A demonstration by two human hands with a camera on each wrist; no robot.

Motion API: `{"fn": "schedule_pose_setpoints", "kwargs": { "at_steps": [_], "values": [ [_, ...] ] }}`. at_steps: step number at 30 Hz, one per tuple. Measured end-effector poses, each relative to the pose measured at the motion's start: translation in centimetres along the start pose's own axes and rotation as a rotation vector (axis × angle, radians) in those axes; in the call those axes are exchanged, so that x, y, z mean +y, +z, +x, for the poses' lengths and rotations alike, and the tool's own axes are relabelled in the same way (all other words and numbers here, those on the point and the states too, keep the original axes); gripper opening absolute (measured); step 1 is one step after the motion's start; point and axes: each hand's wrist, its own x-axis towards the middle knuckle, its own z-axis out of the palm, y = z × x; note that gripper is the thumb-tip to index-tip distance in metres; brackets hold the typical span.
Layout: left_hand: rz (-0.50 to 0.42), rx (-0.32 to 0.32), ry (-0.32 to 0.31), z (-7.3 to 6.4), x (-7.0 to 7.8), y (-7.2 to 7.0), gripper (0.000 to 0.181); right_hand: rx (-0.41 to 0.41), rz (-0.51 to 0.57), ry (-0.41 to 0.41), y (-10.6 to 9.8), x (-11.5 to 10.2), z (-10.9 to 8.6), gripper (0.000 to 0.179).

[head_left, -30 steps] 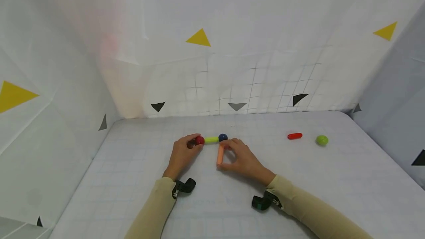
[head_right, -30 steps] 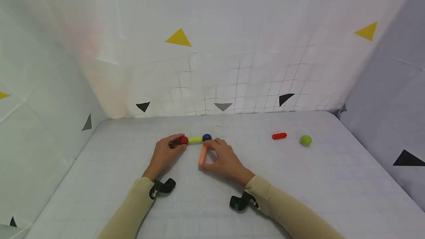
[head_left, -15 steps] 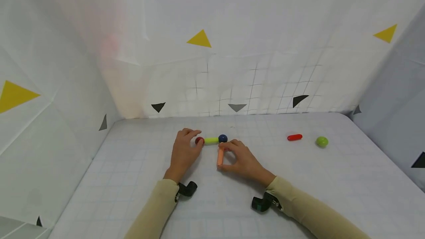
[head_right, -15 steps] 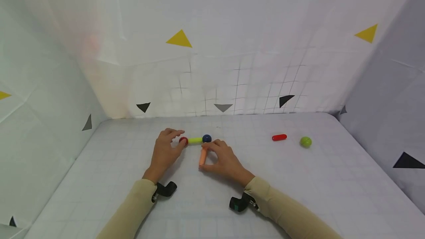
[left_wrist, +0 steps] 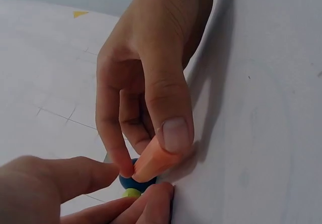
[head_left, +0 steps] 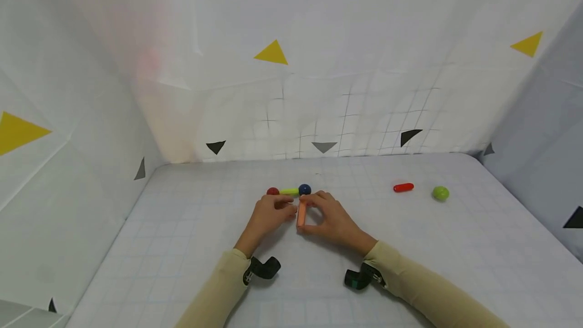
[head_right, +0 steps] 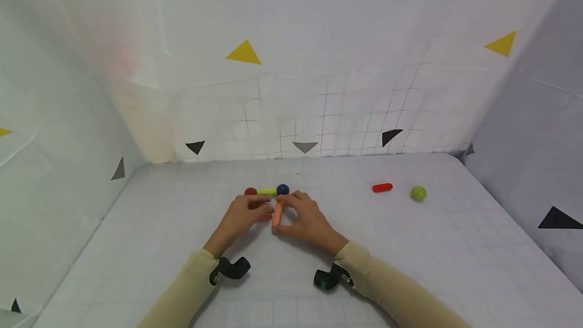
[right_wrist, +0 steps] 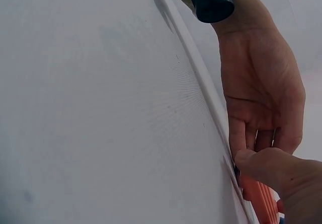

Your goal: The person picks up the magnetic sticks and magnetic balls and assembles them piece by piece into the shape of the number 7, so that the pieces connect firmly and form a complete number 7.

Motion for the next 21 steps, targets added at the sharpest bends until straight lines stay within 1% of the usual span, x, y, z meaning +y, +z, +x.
{"fn": "schedule_pose_setpoints", "kwargs": {
  "at_steps": [5, 9, 14, 19, 21],
  "values": [
    [-0.048, -0.01, -0.031, -0.03, 0.1, 0.14, 0.034, 0.003, 0.017, -0.001, -0.02, -0.1, 0.02, 0.068],
    [-0.055, -0.009, -0.05, -0.17, 0.2, 0.3, 0.033, 0.013, 0.032, -0.01, -0.11, 0.01, -0.03, 0.068],
    [-0.138, -0.024, -0.086, -0.3, 0.15, 0.4, 0.036, 0.028, 0.062, -0.024, -0.11, 0.18, -0.06, 0.068],
    [-0.252, -0.05, -0.09, -0.39, -0.11, 0.48, 0.04, 0.032, 0.084, -0.029, -0.07, 0.23, -0.02, 0.067],
    [-0.28, -0.056, -0.091, -0.43, -0.24, 0.5, 0.042, 0.031, 0.093, -0.033, -0.06, 0.15, 0.01, 0.067]
  ]
}}
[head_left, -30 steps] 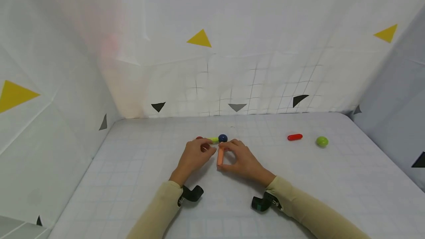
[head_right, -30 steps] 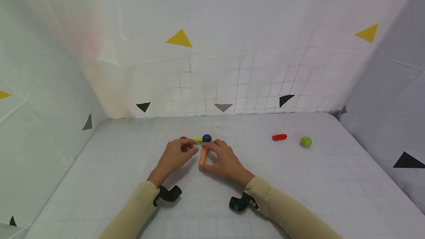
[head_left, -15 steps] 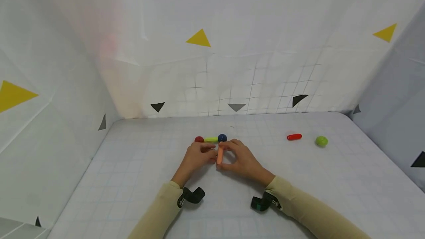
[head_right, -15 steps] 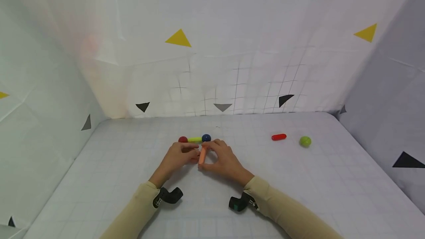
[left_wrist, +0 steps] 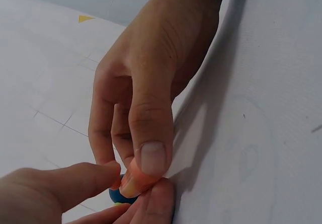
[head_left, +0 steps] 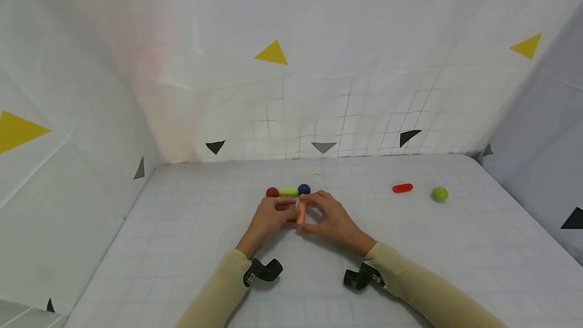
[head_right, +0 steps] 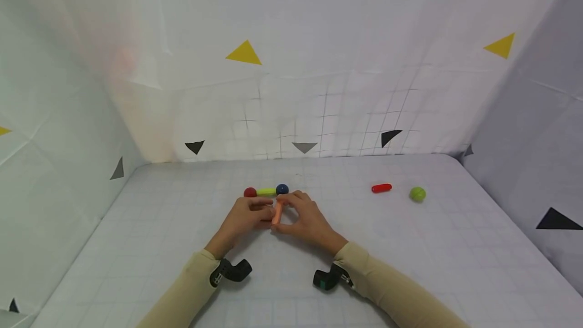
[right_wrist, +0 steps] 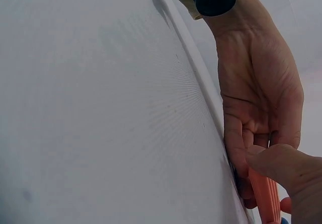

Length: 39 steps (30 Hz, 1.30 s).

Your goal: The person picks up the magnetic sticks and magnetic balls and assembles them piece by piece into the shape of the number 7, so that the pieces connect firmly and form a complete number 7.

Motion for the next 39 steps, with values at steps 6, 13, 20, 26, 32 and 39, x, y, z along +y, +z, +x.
{"fn": "schedule_pose_setpoints", "kwargs": {
  "at_steps": [6, 13, 20, 26, 32, 39],
  "values": [
    [-0.015, 0.011, 0.005, -0.07, -0.49, 0.02, 0.047, -0.004, -0.007, -0.025, 0.18, -0.02, 0.06, 0.066],
    [-0.016, 0.012, 0.012, -0.15, -0.62, 0.04, 0.048, 0.005, -0.013, -0.043, 0.2, -0.04, 0.03, 0.066],
    [0.009, 0.038, 0.003, -0.34, -0.66, 0.02, 0.044, -0.007, 0.004, -0.038, 0.47, 0.22, 0.15, 0.066],
    [-0.009, 0.04, -0.01, -0.34, -0.67, 0.12, 0.043, -0.007, -0.005, -0.048, 0.59, 0.32, 0.13, 0.066],
    [-0.008, 0.039, -0.015, -0.26, -0.35, 0.35, 0.041, -0.013, -0.01, -0.029, 0.34, 0.4, 0.07, 0.068],
    [-0.067, 0.022, -0.031, -0.07, -0.24, 0.54, 0.045, -0.006, -0.024, -0.031, 0.0, 0.5, 0.06, 0.072]
  ]
}}
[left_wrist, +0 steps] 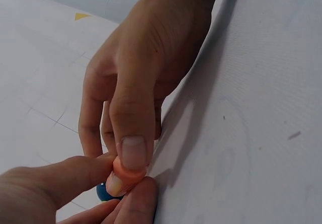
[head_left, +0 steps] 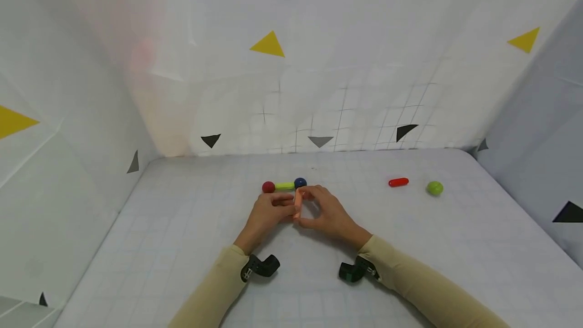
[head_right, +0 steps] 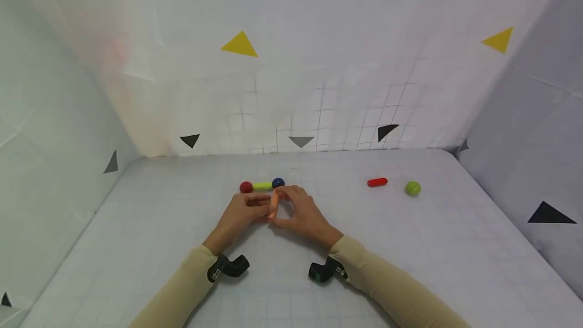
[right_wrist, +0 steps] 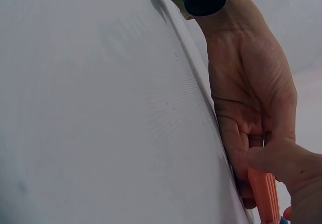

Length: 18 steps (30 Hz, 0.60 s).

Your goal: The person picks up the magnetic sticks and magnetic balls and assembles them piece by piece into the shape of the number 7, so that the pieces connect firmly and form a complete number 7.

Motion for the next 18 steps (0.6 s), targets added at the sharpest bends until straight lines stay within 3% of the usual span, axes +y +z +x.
{"fn": "schedule_pose_setpoints", "kwargs": {
  "at_steps": [10, 18],
  "values": [
    [-0.038, -0.011, 0.001, -0.1, 0.0, 0.0, 0.045, 0.026, 0.006, 0.031, -0.4, -0.4, 0.0, 0.069],
    [-0.015, 0.004, -0.006, 0.0, 0.0, 0.0, 0.045, 0.065, -0.022, 0.046, -1.1, -0.6, 0.1, 0.064]
  ]
}}
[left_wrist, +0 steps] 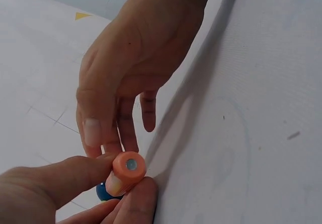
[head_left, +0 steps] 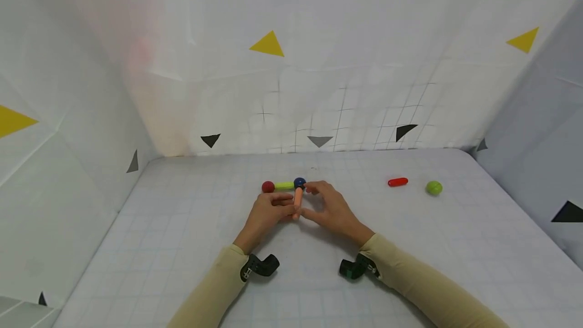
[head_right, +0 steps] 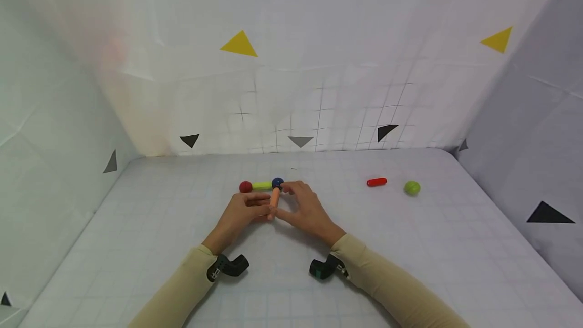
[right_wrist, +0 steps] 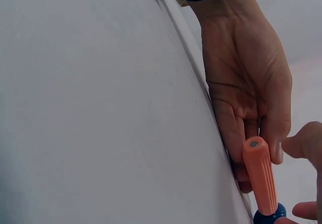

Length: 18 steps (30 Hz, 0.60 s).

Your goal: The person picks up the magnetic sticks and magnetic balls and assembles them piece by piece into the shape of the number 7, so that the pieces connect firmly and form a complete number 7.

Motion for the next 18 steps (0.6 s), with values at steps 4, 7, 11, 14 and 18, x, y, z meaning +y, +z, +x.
{"fn": "schedule_pose_setpoints", "kwargs": {
  "at_steps": [4, 7, 11, 14, 18],
  "values": [
    [0.043, 0.01, -0.006, 0.1, -0.1, -0.1, 0.043, 0.021, -0.01, 0.02, -0.9, -0.1, 0.3, 0.059],
    [0.071, 0.02, -0.013, 0.1, -0.1, -0.1, 0.039, 0.039, -0.004, 0.045, -1.8, -0.1, 0.5, 0.054],
    [0.104, 0.034, -0.015, 0.1, 0.0, -0.2, 0.037, 0.068, -0.019, 0.074, -3.1, 0.3, 0.6, 0.049],
    [0.131, 0.038, -0.013, 0.1, 0.0, -0.1, 0.038, 0.091, -0.046, 0.094, -4.0, 0.8, 0.4, 0.047],
    [0.141, 0.036, -0.009, 0.0, 0.0, 0.0, 0.038, 0.112, -0.072, 0.129, -4.8, 1.5, -0.2, 0.046]
  ]
}}
